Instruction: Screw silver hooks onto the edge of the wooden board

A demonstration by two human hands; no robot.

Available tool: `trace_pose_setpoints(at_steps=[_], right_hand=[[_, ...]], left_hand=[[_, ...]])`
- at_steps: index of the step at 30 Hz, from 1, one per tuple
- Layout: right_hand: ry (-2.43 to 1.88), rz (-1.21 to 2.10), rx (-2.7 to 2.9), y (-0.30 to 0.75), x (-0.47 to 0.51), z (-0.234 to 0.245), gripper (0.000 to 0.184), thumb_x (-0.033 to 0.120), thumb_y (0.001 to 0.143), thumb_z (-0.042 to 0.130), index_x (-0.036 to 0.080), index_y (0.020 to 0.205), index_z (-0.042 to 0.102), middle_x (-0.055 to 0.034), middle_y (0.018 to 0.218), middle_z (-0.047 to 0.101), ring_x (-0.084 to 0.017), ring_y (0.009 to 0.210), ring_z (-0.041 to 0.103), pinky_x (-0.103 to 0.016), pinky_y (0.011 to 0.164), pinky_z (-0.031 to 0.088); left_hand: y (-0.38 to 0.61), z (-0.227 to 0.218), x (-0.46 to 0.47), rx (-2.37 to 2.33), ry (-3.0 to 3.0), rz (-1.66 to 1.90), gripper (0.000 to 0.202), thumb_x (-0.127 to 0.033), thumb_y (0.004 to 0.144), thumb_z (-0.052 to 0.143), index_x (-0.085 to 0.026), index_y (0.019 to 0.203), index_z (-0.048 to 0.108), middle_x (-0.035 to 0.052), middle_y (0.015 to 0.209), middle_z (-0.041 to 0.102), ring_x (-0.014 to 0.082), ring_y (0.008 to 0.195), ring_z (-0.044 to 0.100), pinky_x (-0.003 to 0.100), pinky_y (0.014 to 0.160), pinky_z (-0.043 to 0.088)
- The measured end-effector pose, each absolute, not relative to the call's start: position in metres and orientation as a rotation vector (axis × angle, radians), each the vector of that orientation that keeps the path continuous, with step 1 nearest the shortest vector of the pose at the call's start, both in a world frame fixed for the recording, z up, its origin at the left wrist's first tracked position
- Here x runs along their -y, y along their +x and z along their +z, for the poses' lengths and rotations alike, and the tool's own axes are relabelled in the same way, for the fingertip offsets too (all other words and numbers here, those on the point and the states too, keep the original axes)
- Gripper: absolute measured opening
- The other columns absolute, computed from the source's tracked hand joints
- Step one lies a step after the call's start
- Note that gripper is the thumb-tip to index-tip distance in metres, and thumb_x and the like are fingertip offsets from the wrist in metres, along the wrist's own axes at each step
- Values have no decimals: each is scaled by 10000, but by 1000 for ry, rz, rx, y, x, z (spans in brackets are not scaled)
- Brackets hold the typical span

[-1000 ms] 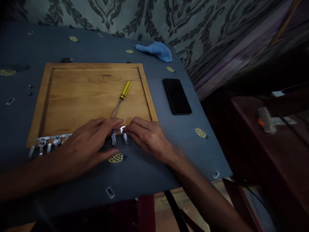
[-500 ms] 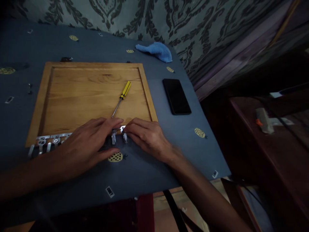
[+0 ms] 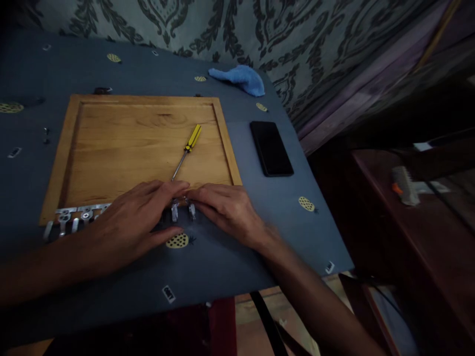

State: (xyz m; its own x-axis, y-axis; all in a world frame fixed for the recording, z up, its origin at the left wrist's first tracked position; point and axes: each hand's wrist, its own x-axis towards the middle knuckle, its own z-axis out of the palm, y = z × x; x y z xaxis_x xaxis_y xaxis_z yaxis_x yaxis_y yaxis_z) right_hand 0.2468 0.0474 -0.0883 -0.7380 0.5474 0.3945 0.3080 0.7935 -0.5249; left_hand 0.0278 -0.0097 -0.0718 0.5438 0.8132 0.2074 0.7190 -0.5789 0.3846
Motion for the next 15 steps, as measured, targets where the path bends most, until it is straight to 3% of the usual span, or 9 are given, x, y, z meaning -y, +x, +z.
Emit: trace_pose_setpoints(at_steps=[15], right_hand=[[-738,576,2297,252,-48,-89,205,118,930,651,227,1098,690,-13,983,758,-129,867,724,-240,786,593]], left_hand=[[27,-71,8,-1253,2503,514,609,-285,883,694,-131,1362,350,136,1238,668,281,1131,630,418,944,551]])
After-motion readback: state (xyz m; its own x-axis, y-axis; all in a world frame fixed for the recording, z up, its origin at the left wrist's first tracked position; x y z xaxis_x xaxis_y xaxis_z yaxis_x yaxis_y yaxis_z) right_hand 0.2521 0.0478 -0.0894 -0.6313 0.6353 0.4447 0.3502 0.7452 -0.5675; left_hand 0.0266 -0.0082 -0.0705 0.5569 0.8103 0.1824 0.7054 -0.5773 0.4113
